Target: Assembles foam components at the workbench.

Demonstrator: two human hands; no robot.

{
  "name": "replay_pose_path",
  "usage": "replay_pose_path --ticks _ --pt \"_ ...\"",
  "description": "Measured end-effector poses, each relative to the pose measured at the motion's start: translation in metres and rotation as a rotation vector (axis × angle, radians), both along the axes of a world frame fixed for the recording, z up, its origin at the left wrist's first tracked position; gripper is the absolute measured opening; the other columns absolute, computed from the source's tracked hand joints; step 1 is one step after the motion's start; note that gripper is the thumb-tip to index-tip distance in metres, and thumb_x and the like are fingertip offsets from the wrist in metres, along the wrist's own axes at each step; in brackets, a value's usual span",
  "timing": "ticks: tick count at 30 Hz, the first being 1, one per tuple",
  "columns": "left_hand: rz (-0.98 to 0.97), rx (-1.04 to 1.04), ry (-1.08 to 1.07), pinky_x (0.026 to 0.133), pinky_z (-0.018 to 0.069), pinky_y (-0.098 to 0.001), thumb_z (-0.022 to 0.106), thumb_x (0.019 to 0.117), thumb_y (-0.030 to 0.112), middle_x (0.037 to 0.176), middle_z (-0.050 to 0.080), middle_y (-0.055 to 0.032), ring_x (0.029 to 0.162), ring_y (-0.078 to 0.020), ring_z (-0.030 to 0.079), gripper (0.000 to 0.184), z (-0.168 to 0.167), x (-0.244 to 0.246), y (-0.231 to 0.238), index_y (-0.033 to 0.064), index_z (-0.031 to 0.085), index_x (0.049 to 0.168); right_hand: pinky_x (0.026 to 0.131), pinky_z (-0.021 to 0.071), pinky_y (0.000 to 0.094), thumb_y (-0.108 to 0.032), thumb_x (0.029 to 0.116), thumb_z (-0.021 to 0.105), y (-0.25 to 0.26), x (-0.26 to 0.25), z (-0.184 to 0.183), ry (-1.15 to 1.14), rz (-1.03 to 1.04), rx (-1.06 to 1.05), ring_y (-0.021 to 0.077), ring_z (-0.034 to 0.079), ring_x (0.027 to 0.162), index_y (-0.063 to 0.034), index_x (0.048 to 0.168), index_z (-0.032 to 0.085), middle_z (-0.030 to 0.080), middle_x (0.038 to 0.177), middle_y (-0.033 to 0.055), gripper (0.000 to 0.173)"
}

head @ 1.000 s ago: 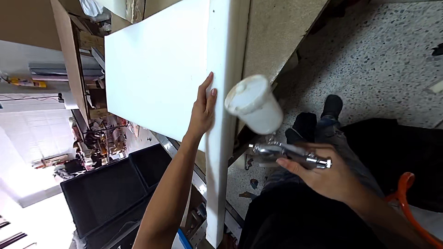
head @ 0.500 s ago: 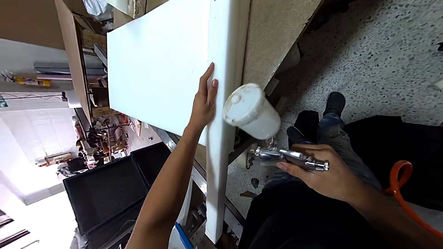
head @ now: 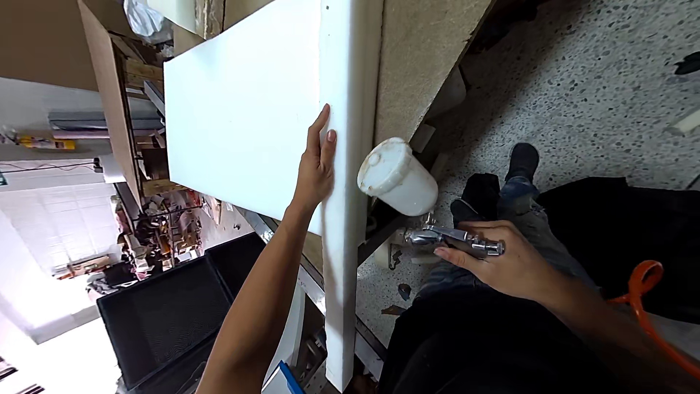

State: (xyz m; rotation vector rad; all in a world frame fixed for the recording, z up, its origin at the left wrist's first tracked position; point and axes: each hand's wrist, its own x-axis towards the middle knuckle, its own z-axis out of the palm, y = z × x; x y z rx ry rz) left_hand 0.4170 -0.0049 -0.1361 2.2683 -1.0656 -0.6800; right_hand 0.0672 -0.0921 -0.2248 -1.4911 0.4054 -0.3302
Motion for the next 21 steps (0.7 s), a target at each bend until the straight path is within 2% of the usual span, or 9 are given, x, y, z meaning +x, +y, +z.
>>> replay_pose_path --ticks 3,6,10,14,16,19,21 --pt "0.006 -0.006 0.014 0.109 0.0509 -0.0349 0.037 0.1126 0.034 0.158 0.046 -0.0004 0.132 -0.0105 0.057 0.052 0.001 0.0 -0.001 0.0233 0.029 0.163 0.054 0.0515 0.0162 -0.052 0.0897 0.074 -0.001 0.001 -0.004 0.006 0.01 0.012 -0.0039 0.06 0.063 -0.0239 0.084 0.074 0.065 0.072 -0.0142 0.028" --pt "0.013 -0.023 0.035 0.108 0.0525 -0.0356 0.038 0.1125 0.032 0.156 0.048 -0.003 0.13 -0.0125 0.059 0.052 -0.001 0.0 -0.001 0.0222 0.03 0.163 0.055 0.0519 0.0154 -0.045 0.0915 0.074 -0.004 0.006 -0.006 -0.02 -0.101 0.016 -0.0035 0.059 0.063 -0.0208 0.088 0.074 0.066 0.075 -0.0132 0.024" --pt "0.03 -0.032 0.083 0.106 0.0536 -0.0364 0.039 0.1126 0.03 0.154 0.05 -0.0044 0.129 -0.0145 0.06 0.051 0.001 0.002 -0.002 0.0219 0.029 0.162 0.056 0.052 0.0157 -0.052 0.0892 0.074 -0.01 0.005 -0.012 0.006 0.01 -0.004 -0.005 0.06 0.064 -0.0245 0.085 0.074 0.065 0.073 -0.0153 0.028" --pt "0.053 -0.028 0.091 0.099 0.0574 -0.0373 0.041 0.1121 0.029 0.14 0.059 -0.0092 0.119 -0.0173 0.065 0.051 0.0 0.005 -0.004 0.0223 0.031 0.161 0.054 0.0511 0.0173 -0.047 0.0915 0.073 -0.014 0.019 -0.015 0.01 -0.199 -0.001 -0.0028 0.058 0.06 -0.0209 0.085 0.073 0.064 0.072 -0.0128 0.027" --pt "0.073 -0.015 0.107 0.098 0.0578 -0.0371 0.041 0.1119 0.029 0.14 0.059 -0.0085 0.117 -0.0171 0.065 0.051 0.002 0.003 -0.003 0.0241 0.031 0.162 0.052 0.0499 0.0183 -0.048 0.0915 0.073 -0.022 0.024 -0.016 0.03 -0.224 0.023 -0.0019 0.057 0.059 -0.0219 0.086 0.071 0.062 0.071 -0.0128 0.027" --pt "0.121 0.04 0.145 0.095 0.0582 -0.0377 0.04 0.112 0.033 0.142 0.059 -0.0044 0.115 -0.0156 0.066 0.052 0.009 -0.002 -0.004 0.0325 0.028 0.162 0.053 0.0521 0.0177 -0.057 0.0883 0.072 -0.037 0.025 -0.016 0.058 -0.089 0.015 -0.0036 0.06 0.061 -0.0263 0.083 0.075 0.066 0.07 -0.0152 0.032" --pt "0.132 0.029 0.167 0.092 0.0595 -0.0396 0.04 0.112 0.033 0.14 0.06 -0.0055 0.112 -0.0175 0.068 0.051 0.006 0.001 -0.004 0.0326 0.029 0.162 0.053 0.0527 0.0179 -0.056 0.0889 0.072 -0.049 0.033 -0.014 0.049 -0.146 0.02 -0.0031 0.061 0.061 -0.0248 0.084 0.075 0.066 0.07 -0.0142 0.032"
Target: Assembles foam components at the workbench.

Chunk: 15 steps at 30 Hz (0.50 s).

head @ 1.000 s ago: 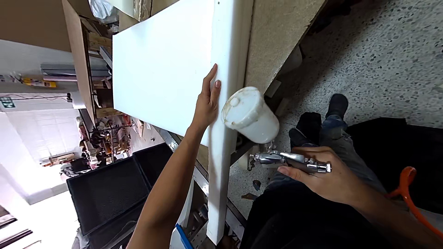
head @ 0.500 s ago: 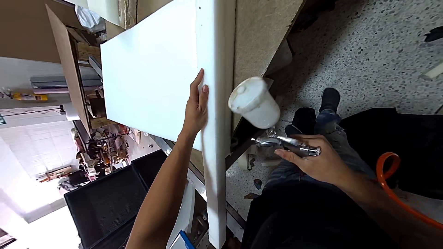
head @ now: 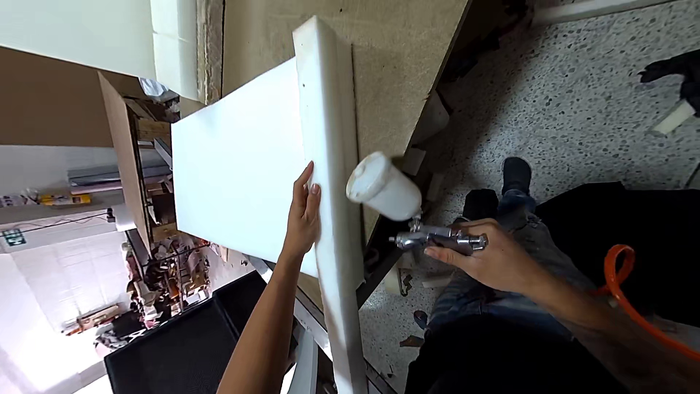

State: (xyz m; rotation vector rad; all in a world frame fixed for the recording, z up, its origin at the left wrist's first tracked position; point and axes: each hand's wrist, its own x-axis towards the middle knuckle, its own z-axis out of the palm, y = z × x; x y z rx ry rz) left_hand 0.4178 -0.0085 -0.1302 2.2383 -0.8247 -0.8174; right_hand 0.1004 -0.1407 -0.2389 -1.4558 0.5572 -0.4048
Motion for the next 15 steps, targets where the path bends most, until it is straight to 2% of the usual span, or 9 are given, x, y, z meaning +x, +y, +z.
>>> replay_pose_path --ticks 3,6,8,9,12,14,15 --pt "0.025 0.0 0.01 0.09 0.0604 -0.0401 0.042 0.1115 0.033 0.14 0.06 -0.0039 0.11 -0.0179 0.068 0.051 -0.001 0.002 0.001 0.0341 0.031 0.161 0.055 0.0549 0.0217 -0.05 0.0913 0.074 -0.025 0.02 0.007 0.005 -0.194 0.038 0.0002 0.062 0.062 -0.0217 0.094 0.075 0.068 0.074 -0.0113 0.028" --pt "0.051 0.038 0.015 0.089 0.0606 -0.0406 0.043 0.1109 0.036 0.141 0.061 -0.0018 0.109 -0.018 0.069 0.051 0.0 0.002 0.002 0.0383 0.031 0.161 0.057 0.0598 0.0251 -0.056 0.0897 0.072 -0.044 0.021 0.008 0.016 -0.098 0.088 0.0024 0.067 0.063 -0.0244 0.092 0.076 0.071 0.074 -0.0109 0.031" --pt "0.041 0.021 0.028 0.093 0.0596 -0.0411 0.043 0.1108 0.035 0.143 0.059 -0.003 0.113 -0.0192 0.067 0.052 -0.001 0.005 0.002 0.0349 0.031 0.161 0.056 0.057 0.0227 -0.062 0.0861 0.073 -0.054 0.023 0.005 0.05 -0.015 0.084 0.0001 0.064 0.062 -0.0264 0.084 0.075 0.068 0.07 -0.0124 0.036" --pt "0.04 0.011 0.037 0.095 0.059 -0.0409 0.044 0.1107 0.034 0.143 0.059 -0.0037 0.115 -0.0195 0.067 0.052 -0.003 0.007 0.002 0.0332 0.031 0.161 0.055 0.0554 0.0215 -0.062 0.0862 0.073 -0.062 0.029 0.005 0.042 -0.035 0.064 -0.0008 0.063 0.061 -0.0263 0.083 0.075 0.067 0.069 -0.0128 0.036" --pt "0.072 0.003 0.078 0.098 0.0576 -0.0408 0.044 0.1104 0.031 0.144 0.058 -0.0064 0.119 -0.0206 0.065 0.053 -0.004 0.007 0.003 0.0295 0.031 0.162 0.047 0.0538 0.0287 -0.054 0.091 0.073 -0.096 0.051 0.008 0.015 -0.195 0.061 0.0052 0.061 0.054 -0.0232 0.092 0.076 0.068 0.07 -0.0082 0.031" --pt "0.114 0.004 0.105 0.098 0.0578 -0.0406 0.045 0.1099 0.031 0.144 0.058 -0.0082 0.119 -0.0217 0.065 0.053 -0.002 0.007 0.002 0.0267 0.032 0.161 0.041 0.0515 0.0309 -0.052 0.0924 0.072 -0.114 0.058 0.01 0.015 -0.206 0.089 0.0087 0.059 0.049 -0.0226 0.092 0.075 0.067 0.068 -0.0059 0.03" --pt "0.133 -0.003 0.119 0.098 0.0575 -0.0406 0.046 0.1096 0.031 0.144 0.057 -0.009 0.12 -0.0222 0.065 0.053 -0.002 0.007 0.001 0.0246 0.034 0.161 0.042 0.0531 0.0309 -0.055 0.0906 0.073 -0.121 0.057 0.011 0.041 -0.151 0.114 0.0086 0.06 0.049 -0.0235 0.089 0.075 0.068 0.067 -0.0062 0.031"
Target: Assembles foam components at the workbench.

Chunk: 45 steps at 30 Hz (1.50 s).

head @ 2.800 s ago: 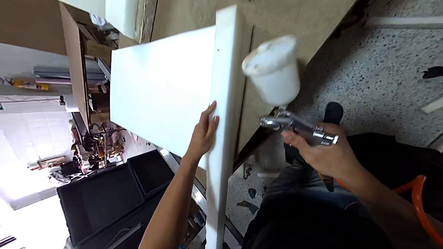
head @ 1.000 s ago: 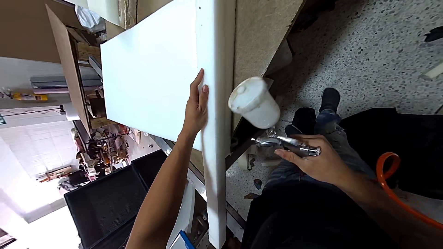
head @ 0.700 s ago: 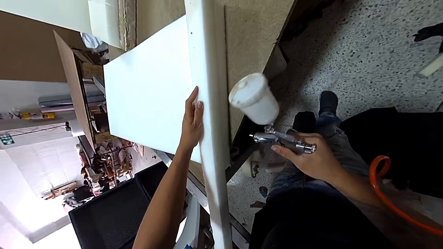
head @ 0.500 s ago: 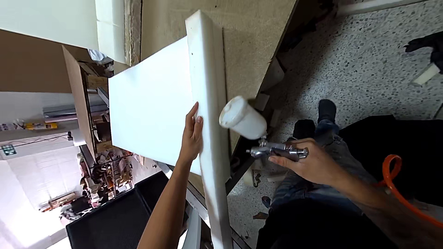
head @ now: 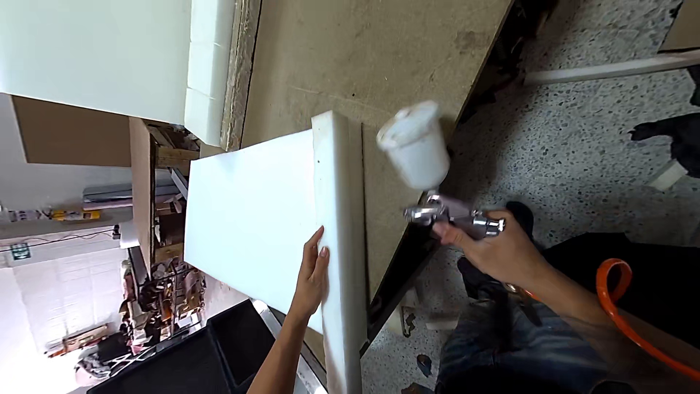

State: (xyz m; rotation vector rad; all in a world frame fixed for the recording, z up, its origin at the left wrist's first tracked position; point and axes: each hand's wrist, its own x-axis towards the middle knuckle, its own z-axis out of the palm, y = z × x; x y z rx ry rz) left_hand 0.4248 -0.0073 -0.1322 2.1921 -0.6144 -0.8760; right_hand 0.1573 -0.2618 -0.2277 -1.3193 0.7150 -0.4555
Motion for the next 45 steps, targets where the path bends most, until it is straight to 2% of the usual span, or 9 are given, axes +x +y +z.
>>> replay_pose_path --ticks 2,7,11,16,21,26,28,41,45 --pt "0.026 -0.013 0.021 0.099 0.0567 -0.0398 0.047 0.1091 0.031 0.145 0.057 -0.0099 0.121 -0.0224 0.064 0.053 0.001 0.0 -0.004 0.0211 0.035 0.16 0.046 0.0539 0.0274 -0.06 0.0855 0.074 -0.013 0.0 0.003 0.052 0.11 0.037 0.0056 0.062 0.052 -0.0252 0.083 0.076 0.069 0.066 -0.008 0.035" --pt "0.047 -0.046 0.054 0.101 0.0555 -0.0389 0.047 0.1085 0.029 0.144 0.056 -0.0124 0.123 -0.0227 0.063 0.054 0.002 -0.002 -0.004 0.0128 0.035 0.158 0.043 0.053 0.0326 -0.057 0.092 0.07 -0.059 0.028 0.013 0.092 -0.022 0.023 0.01 0.06 0.048 -0.0216 0.09 0.076 0.07 0.07 -0.0044 0.036" --pt "0.041 -0.053 0.051 0.106 0.0525 -0.0372 0.046 0.1088 0.031 0.15 0.051 -0.0136 0.129 -0.0212 0.058 0.056 0.001 -0.003 -0.004 0.0085 0.032 0.158 0.044 0.0541 0.0325 -0.057 0.0889 0.073 -0.082 0.029 0.014 0.149 0.136 -0.009 0.0089 0.062 0.05 -0.023 0.083 0.075 0.07 0.067 -0.0054 0.035" --pt "0.045 -0.039 0.024 0.108 0.0504 -0.0362 0.045 0.1091 0.032 0.152 0.05 -0.0122 0.132 -0.0192 0.056 0.056 -0.001 -0.006 -0.001 0.0057 0.034 0.157 0.05 0.0553 0.0294 -0.054 0.0925 0.071 -0.1 0.053 0.009 0.083 -0.013 -0.076 0.0053 0.064 0.058 -0.0214 0.09 0.076 0.071 0.072 -0.0069 0.032" --pt "0.049 -0.044 -0.014 0.111 0.0484 -0.0352 0.044 0.1096 0.034 0.154 0.047 -0.0124 0.135 -0.018 0.053 0.057 -0.004 -0.009 -0.002 0.0035 0.033 0.157 0.053 0.0584 0.029 -0.06 0.0891 0.07 -0.12 0.056 0.012 0.099 0.085 -0.094 0.0039 0.067 0.06 -0.024 0.087 0.076 0.072 0.071 -0.0089 0.037" --pt "0.053 -0.025 -0.04 0.112 0.0472 -0.0347 0.042 0.1099 0.034 0.155 0.046 -0.012 0.137 -0.0172 0.052 0.057 -0.003 -0.012 -0.002 0.0029 0.033 0.157 0.042 0.0488 0.0316 -0.055 0.0908 0.073 -0.139 0.071 0.024 0.126 -0.017 -0.029 0.0095 0.058 0.047 -0.0211 0.084 0.075 0.067 0.065 -0.0035 0.035" --pt "0.052 -0.024 -0.045 0.112 0.0468 -0.0352 0.042 0.1098 0.035 0.156 0.046 -0.0121 0.137 -0.0174 0.051 0.057 -0.004 -0.011 -0.002 0.0036 0.034 0.157 0.05 0.0518 0.0317 -0.058 0.0903 0.072 -0.142 0.073 0.023 0.164 -0.029 -0.105 0.006 0.062 0.056 -0.0215 0.085 0.075 0.068 0.068 -0.0059 0.037" --pt "0.075 -0.027 -0.04 0.111 0.0475 -0.0354 0.043 0.1097 0.035 0.156 0.045 -0.0129 0.136 -0.018 0.052 0.058 -0.005 -0.013 -0.002 0.003 0.033 0.157 0.052 0.0543 0.03 -0.06 0.0895 0.07 -0.138 0.066 0.012 0.156 0.097 -0.193 0.003 0.063 0.058 -0.0222 0.081 0.073 0.066 0.066 -0.0081 0.038" --pt "0.08 -0.024 -0.035 0.112 0.047 -0.0344 0.043 0.1096 0.035 0.156 0.045 -0.0129 0.136 -0.0176 0.052 0.058 -0.005 -0.015 -0.002 0.0026 0.032 0.157 0.053 0.0522 0.0292 -0.052 0.0919 0.073 -0.137 0.074 0.017 0.101 -0.045 -0.196 0.0041 0.061 0.059 -0.0184 0.087 0.074 0.067 0.069 -0.0055 0.034"
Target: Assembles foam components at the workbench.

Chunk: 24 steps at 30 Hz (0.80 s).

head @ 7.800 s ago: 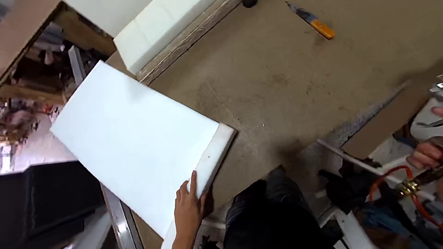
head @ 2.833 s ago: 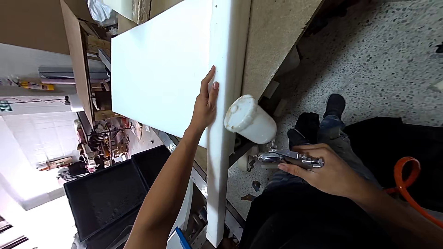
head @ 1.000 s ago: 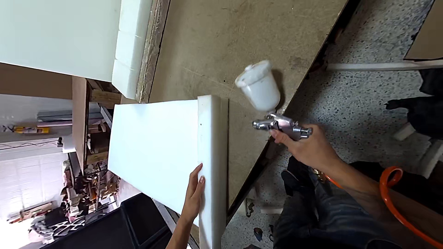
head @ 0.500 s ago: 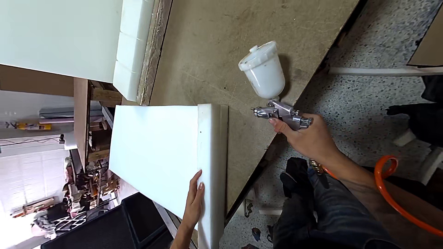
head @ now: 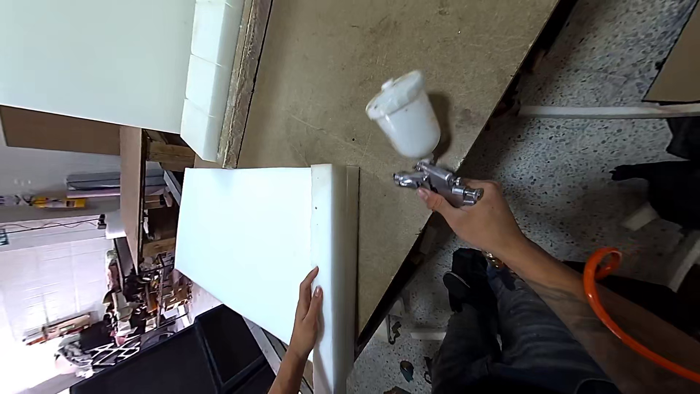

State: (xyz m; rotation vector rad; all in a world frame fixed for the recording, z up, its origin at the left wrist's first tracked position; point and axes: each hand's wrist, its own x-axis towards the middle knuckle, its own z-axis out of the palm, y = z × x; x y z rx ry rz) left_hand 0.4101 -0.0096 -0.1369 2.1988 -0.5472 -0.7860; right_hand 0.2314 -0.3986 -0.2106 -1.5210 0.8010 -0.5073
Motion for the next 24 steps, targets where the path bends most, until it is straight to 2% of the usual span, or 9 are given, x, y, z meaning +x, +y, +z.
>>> replay_pose_path --ticks 3,6,10,16,18,20,22,24 --pt "-0.002 -0.005 0.001 0.113 0.0461 -0.0348 0.043 0.1097 0.035 0.157 0.044 -0.0126 0.138 -0.0175 0.051 0.058 0.001 0.0 0.0 0.003 0.032 0.157 0.052 0.0525 0.0304 -0.056 0.0908 0.072 -0.005 0.006 0.008 0.019 0.019 0.028 0.0046 0.063 0.057 -0.0196 0.085 0.074 0.069 0.068 -0.0057 0.037" --pt "-0.004 -0.007 0.01 0.113 0.0467 -0.0352 0.043 0.1098 0.035 0.157 0.045 -0.0122 0.138 -0.0177 0.051 0.058 -0.001 0.001 0.0 0.0036 0.032 0.158 0.052 0.0505 0.0283 -0.052 0.0925 0.072 -0.002 0.007 0.006 -0.027 -0.015 -0.031 0.0033 0.06 0.058 -0.0187 0.087 0.075 0.066 0.069 -0.006 0.034" --pt "-0.008 -0.012 0.01 0.112 0.0469 -0.0351 0.043 0.1096 0.034 0.156 0.045 -0.0125 0.137 -0.0182 0.052 0.058 0.0 0.002 0.0 0.0037 0.032 0.157 0.048 0.0504 0.0281 -0.054 0.0917 0.072 0.002 0.011 0.014 -0.055 -0.039 0.057 0.0042 0.061 0.054 -0.021 0.084 0.074 0.069 0.068 -0.0065 0.034" --pt "-0.026 -0.015 0.029 0.111 0.0486 -0.0354 0.043 0.1101 0.035 0.155 0.048 -0.0112 0.135 -0.0176 0.054 0.057 0.001 0.004 0.0 0.0066 0.032 0.159 0.045 0.0471 0.0289 -0.055 0.0905 0.073 0.008 0.01 0.028 -0.059 -0.017 0.07 0.0057 0.058 0.051 -0.021 0.081 0.073 0.067 0.065 -0.006 0.036" --pt "-0.033 -0.009 0.031 0.111 0.049 -0.036 0.043 0.11 0.037 0.155 0.048 -0.0105 0.135 -0.0179 0.054 0.057 0.001 0.004 0.0 0.0078 0.033 0.159 0.045 0.0485 0.0282 -0.054 0.0906 0.074 0.008 0.012 0.029 -0.101 -0.041 0.05 0.0053 0.059 0.051 -0.0204 0.082 0.074 0.067 0.066 -0.0057 0.035" --pt "-0.043 0.012 0.022 0.112 0.0479 -0.0372 0.042 0.11 0.039 0.156 0.046 -0.0093 0.137 -0.0179 0.053 0.057 0.003 0.004 0.0 0.0099 0.034 0.159 0.05 0.0529 0.0267 -0.052 0.0919 0.073 0.007 0.017 0.032 -0.144 -0.058 0.011 0.0026 0.062 0.057 -0.0202 0.087 0.075 0.069 0.07 -0.0073 0.032" --pt "-0.04 0.041 0.011 0.114 0.0464 -0.0379 0.042 0.1094 0.041 0.158 0.045 -0.0091 0.139 -0.0173 0.05 0.058 0.005 0.004 -0.001 0.0108 0.034 0.159 0.047 0.0501 0.0268 -0.053 0.0918 0.073 0.01 0.014 0.04 -0.121 -0.019 -0.001 0.0034 0.06 0.054 -0.02 0.086 0.075 0.068 0.068 -0.0062 0.033" --pt "-0.043 0.039 0.011 0.113 0.0471 -0.0382 0.042 0.1095 0.04 0.157 0.046 -0.0087 0.138 -0.0173 0.052 0.057 0.004 0.005 -0.001 0.0119 0.035 0.159 0.05 0.0529 0.0298 -0.055 0.0914 0.072 0.016 0.005 0.044 -0.065 0.074 -0.006 0.0047 0.062 0.056 -0.0205 0.087 0.075 0.069 0.069 -0.0062 0.034"
